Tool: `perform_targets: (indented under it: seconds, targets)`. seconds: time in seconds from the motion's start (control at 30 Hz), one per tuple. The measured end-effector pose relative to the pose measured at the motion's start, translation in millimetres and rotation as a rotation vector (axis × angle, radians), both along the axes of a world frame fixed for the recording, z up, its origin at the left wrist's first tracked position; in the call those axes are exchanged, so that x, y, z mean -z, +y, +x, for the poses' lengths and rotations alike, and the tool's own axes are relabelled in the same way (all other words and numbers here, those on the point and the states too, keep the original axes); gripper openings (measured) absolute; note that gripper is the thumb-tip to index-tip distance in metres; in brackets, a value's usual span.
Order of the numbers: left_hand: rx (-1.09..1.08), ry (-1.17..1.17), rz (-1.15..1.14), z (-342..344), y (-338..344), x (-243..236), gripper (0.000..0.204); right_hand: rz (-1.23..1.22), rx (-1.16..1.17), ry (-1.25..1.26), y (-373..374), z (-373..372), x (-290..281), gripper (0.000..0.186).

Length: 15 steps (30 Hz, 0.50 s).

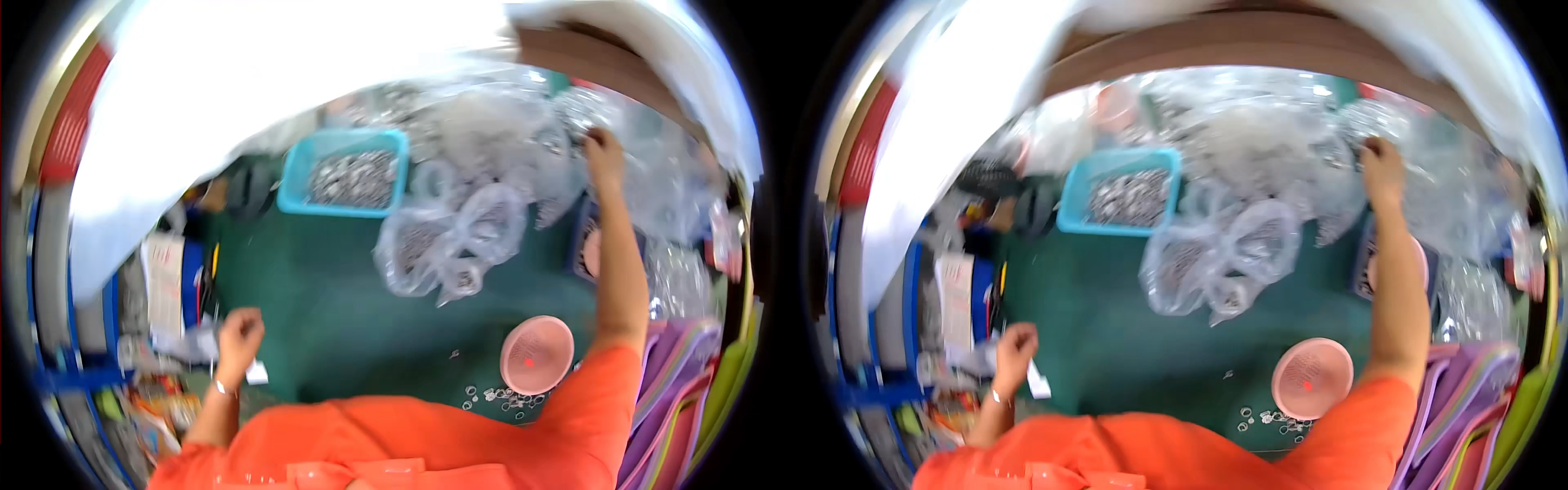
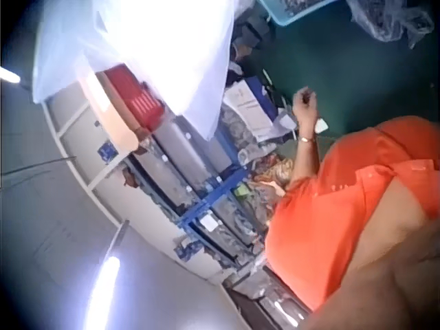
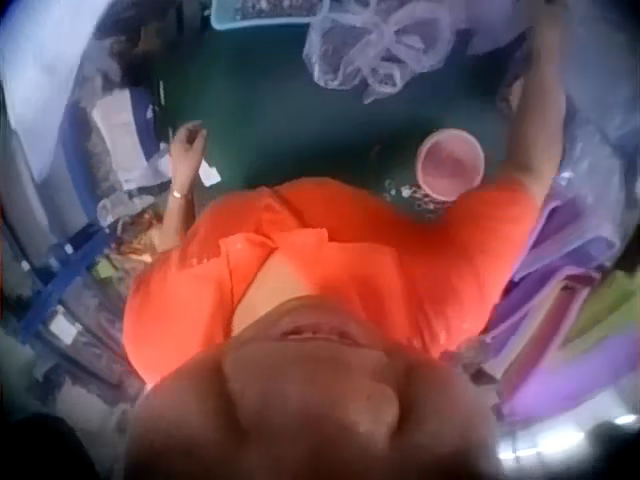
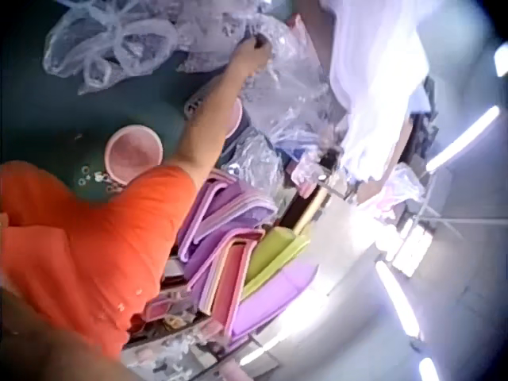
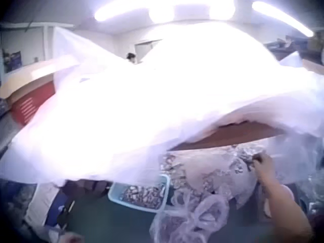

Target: The person sorts small metal components by hand on a workbench, gathers a large quantity into a pink plastic basket, and then places specific amounts into plastic bags.

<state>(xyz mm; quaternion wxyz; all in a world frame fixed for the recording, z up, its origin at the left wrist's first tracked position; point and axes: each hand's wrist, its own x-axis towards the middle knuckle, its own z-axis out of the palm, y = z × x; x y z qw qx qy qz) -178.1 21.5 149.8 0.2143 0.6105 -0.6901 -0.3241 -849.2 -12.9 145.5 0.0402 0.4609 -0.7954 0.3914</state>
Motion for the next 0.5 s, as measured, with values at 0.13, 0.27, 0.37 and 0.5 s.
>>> perform_targets:
  seconds: [0.13,0.27,0.37,0.5]
  targets:
    - [-0.103,-0.167,-0.375,71,-18,-16,0.018,-0.05,-0.274,-0.311,65,74,-24,0.021]
    - [-0.488,-0.241,-0.394,146,1,-31,0.022,0.057,-0.46,-0.161,111,145,-30,0.017]
    - [-0.678,-0.307,-0.3,193,27,-12,0.026,0.098,-0.536,-0.116,142,188,-39,0.017]
    - [-0.751,-0.458,-0.277,221,55,38,0.046,0.152,-0.597,-0.082,162,248,-52,0.015]
